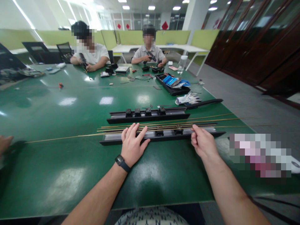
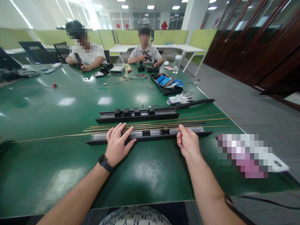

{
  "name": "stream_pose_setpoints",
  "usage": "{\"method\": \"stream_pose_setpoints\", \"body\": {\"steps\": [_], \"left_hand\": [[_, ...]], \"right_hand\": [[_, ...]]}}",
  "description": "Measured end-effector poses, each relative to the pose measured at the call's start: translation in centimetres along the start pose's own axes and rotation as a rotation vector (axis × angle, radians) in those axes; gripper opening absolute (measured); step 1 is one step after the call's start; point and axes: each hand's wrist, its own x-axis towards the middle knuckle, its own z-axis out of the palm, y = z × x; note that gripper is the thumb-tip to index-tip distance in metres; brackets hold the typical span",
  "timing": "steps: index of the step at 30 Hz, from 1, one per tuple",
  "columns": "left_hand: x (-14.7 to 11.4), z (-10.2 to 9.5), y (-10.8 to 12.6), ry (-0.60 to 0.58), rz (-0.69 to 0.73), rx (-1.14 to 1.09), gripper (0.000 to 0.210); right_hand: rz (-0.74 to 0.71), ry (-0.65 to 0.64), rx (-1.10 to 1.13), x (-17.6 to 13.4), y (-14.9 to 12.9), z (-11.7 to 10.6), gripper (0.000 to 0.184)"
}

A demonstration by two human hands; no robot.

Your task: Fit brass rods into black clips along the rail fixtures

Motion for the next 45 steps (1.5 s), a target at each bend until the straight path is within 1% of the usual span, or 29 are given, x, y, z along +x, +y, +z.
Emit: {"method": "stream_pose_setpoints", "body": {"steps": [7,12,22,32,39,45], "left_hand": [[0.02,0.09,-0.04,0.0,-0.002,-0.001,0.049],[0.05,0.09,-0.04,0.008,0.003,-0.007,0.048],[-0.03,0.17,-0.13,-0.003,0.006,0.001,0.049],[-0.01,0.19,-0.19,-0.008,0.005,0.001,0.049],[0.03,0.24,-0.19,-0.005,0.007,-0.006,0.05],[-0.04,0.23,-0.24,-0.001,0.003,-0.015,0.05]], "right_hand": [[-0.01,0.01,0.023,-0.09,-0.05,0.26,0.027],[0.011,0.016,0.03,-0.06,-0.07,0.31,0.026],[-0.02,-0.035,0.024,0.19,0.13,0.06,0.028],[0.006,-0.041,0.029,0.16,0.04,-0.01,0.025],[0.022,-0.034,0.031,0.09,-0.05,0.06,0.026],[0.006,-0.05,0.001,0.11,-0.01,-0.02,0.028]]}}
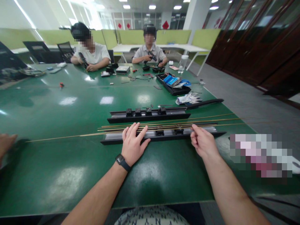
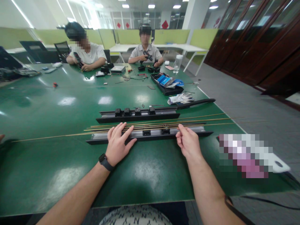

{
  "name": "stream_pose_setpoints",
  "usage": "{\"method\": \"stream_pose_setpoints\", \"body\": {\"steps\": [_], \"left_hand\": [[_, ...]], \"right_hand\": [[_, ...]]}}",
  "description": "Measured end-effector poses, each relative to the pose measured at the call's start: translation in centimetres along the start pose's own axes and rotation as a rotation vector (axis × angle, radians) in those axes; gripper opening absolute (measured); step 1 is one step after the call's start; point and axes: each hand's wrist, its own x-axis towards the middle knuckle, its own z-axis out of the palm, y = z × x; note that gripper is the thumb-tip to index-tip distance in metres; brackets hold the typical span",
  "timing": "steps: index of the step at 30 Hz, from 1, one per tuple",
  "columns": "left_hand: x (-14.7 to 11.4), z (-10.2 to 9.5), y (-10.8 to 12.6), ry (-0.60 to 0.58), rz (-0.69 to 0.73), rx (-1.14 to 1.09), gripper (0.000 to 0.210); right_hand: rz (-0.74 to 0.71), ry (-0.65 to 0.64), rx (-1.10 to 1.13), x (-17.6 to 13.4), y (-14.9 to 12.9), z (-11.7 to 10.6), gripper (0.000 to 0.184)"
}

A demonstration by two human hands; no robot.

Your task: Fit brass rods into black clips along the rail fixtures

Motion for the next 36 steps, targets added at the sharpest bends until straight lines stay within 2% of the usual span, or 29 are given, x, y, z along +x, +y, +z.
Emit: {"method": "stream_pose_setpoints", "body": {"steps": [14,28,36], "left_hand": [[0.02,-0.07,0.09,0.0,-0.002,-0.006,0.05],[-0.03,0.0,0.06,-0.003,-0.003,0.004,0.05],[-0.06,-0.03,0.01,0.001,-0.001,0.002,0.049]], "right_hand": [[0.005,-0.002,0.002,-0.26,-0.11,0.06,0.034],[-0.015,0.065,0.036,0.15,0.02,-0.25,0.03],[-0.008,0.041,0.007,0.15,0.04,-0.41,0.032]]}}
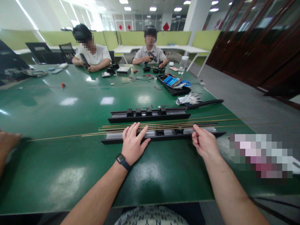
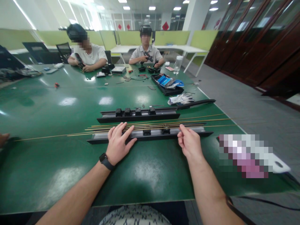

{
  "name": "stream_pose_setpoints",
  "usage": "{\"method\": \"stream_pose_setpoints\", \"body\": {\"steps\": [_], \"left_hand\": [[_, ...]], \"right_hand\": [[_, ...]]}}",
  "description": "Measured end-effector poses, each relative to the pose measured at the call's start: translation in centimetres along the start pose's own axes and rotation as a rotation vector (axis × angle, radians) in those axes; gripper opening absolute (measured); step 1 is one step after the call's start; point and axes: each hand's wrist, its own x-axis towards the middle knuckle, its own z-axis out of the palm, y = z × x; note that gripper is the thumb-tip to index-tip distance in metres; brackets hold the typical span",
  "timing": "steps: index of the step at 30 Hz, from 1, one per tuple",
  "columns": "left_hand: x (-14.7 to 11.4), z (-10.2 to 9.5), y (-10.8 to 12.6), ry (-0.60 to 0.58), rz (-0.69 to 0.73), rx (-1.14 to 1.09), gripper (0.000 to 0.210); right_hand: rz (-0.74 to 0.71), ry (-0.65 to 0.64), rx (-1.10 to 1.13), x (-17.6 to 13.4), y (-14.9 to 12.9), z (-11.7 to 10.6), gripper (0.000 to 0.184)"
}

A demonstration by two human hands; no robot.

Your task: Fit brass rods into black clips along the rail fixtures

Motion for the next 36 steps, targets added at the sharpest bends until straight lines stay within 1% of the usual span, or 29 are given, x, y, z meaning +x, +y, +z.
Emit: {"method": "stream_pose_setpoints", "body": {"steps": [9,15,36], "left_hand": [[-0.03,-0.05,-0.01,0.001,0.009,0.004,0.05],[0.0,-0.09,-0.02,0.006,0.011,0.0,0.05],[-0.01,0.03,0.02,0.01,0.006,-0.001,0.049]], "right_hand": [[-0.022,-0.029,-0.021,-0.16,-0.11,-0.06,0.034],[-0.038,-0.049,0.007,-0.13,-0.04,0.04,0.033],[-0.045,-0.043,-0.018,-0.09,0.08,-0.12,0.033]]}}
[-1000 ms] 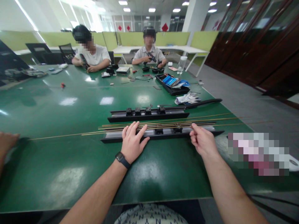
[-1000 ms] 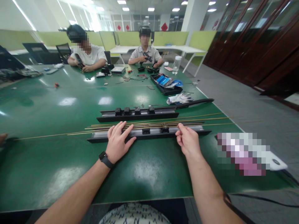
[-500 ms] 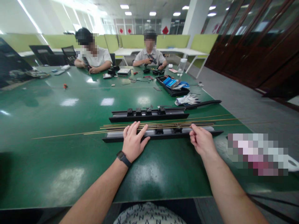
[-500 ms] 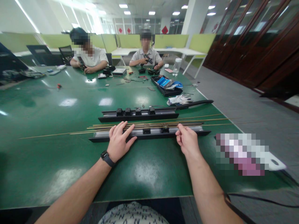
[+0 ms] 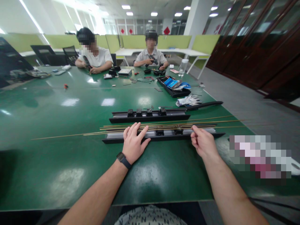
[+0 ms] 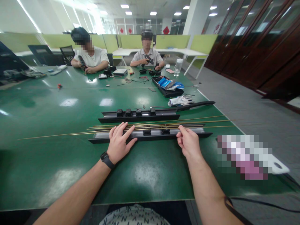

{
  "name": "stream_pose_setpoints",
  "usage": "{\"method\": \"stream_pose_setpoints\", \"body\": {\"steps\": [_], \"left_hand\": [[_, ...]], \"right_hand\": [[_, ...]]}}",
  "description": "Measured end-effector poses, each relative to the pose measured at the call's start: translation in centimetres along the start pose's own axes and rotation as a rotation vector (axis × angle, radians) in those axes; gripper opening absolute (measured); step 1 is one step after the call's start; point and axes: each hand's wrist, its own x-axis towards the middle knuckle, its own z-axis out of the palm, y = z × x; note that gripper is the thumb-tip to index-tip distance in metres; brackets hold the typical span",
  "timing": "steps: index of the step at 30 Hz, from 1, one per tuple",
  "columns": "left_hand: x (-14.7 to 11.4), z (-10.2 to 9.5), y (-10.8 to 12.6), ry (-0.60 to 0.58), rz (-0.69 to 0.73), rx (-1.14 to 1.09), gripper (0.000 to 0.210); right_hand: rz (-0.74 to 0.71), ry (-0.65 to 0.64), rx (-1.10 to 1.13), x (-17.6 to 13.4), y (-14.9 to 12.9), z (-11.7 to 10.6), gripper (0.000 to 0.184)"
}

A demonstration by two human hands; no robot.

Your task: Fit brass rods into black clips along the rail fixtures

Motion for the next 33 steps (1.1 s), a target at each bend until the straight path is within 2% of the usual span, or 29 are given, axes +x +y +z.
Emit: {"method": "stream_pose_setpoints", "body": {"steps": [33], "left_hand": [[0.07,-0.02,-0.12,-0.016,0.006,0.007,0.049]], "right_hand": [[0.034,0.039,-0.02,0.23,0.15,0.09,0.032]]}}
